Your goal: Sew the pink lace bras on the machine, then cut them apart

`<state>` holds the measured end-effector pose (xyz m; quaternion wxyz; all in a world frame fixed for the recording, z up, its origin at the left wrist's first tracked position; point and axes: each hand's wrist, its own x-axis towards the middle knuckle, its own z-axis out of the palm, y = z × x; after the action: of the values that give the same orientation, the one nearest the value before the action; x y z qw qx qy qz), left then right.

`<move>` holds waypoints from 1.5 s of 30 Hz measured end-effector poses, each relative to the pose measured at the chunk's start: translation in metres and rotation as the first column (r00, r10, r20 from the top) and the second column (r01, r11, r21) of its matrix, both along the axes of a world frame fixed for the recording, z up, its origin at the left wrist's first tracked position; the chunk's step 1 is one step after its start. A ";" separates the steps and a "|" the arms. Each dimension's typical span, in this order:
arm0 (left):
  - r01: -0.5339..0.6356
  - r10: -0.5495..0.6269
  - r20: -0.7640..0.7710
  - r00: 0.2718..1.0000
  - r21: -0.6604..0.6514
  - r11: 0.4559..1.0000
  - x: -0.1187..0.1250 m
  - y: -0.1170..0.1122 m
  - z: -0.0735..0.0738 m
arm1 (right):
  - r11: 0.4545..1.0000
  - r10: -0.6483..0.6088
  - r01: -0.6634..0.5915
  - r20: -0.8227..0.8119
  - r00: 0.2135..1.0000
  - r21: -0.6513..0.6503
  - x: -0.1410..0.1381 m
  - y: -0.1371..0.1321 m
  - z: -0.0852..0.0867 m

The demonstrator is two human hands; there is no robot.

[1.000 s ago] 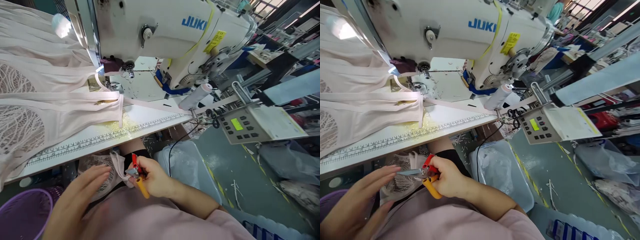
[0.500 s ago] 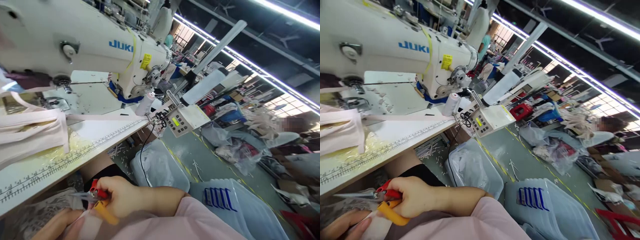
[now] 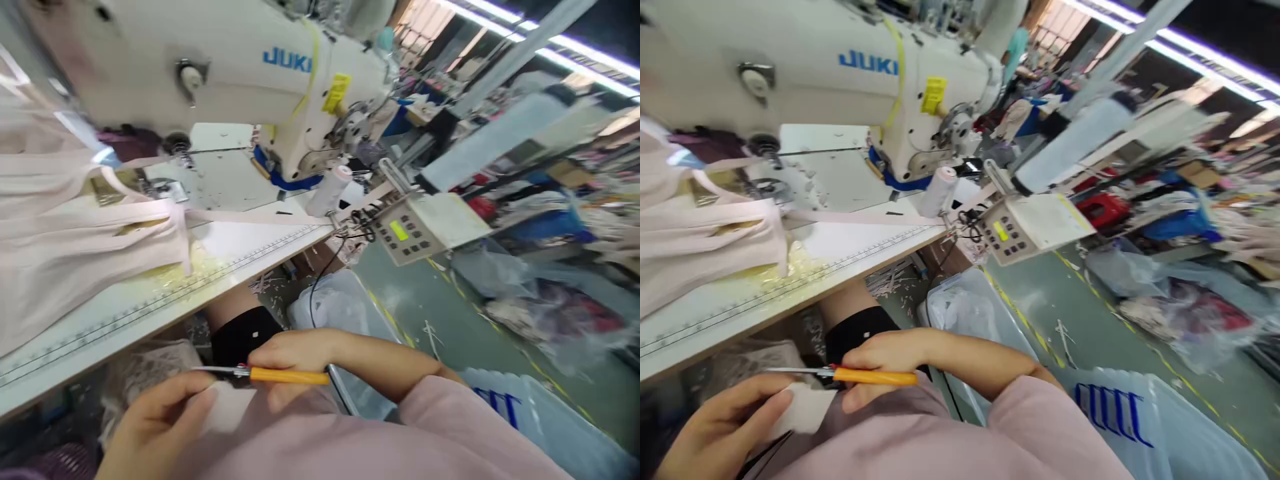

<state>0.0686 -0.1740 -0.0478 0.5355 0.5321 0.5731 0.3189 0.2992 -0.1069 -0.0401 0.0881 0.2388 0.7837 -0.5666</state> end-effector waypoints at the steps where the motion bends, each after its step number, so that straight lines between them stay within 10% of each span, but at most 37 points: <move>1: 0.029 -0.028 0.020 0.999 -0.039 0.999 0.000 0.001 0.005 | 1.000 0.019 -0.020 0.013 1.000 0.017 0.001 -0.002 0.000; 7: -0.136 0.155 0.090 0.984 -0.186 0.973 0.006 0.001 0.023 | 0.977 0.057 -0.083 0.130 0.990 0.199 0.003 -0.010 0.010; 19: -0.062 0.067 0.094 0.993 -0.053 0.997 -0.007 0.001 0.001 | 0.895 -0.039 -0.140 0.388 0.921 0.423 -0.004 -0.014 0.035; 45: -0.036 0.043 0.060 0.997 -0.113 0.993 -0.010 0.001 0.008 | 0.911 -0.048 -0.147 0.454 0.890 0.384 -0.002 -0.022 0.040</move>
<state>0.0585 -0.1730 -0.0399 0.5755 0.4798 0.5835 0.3132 0.2970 -0.1292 0.0003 0.2316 0.3570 0.8479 -0.3162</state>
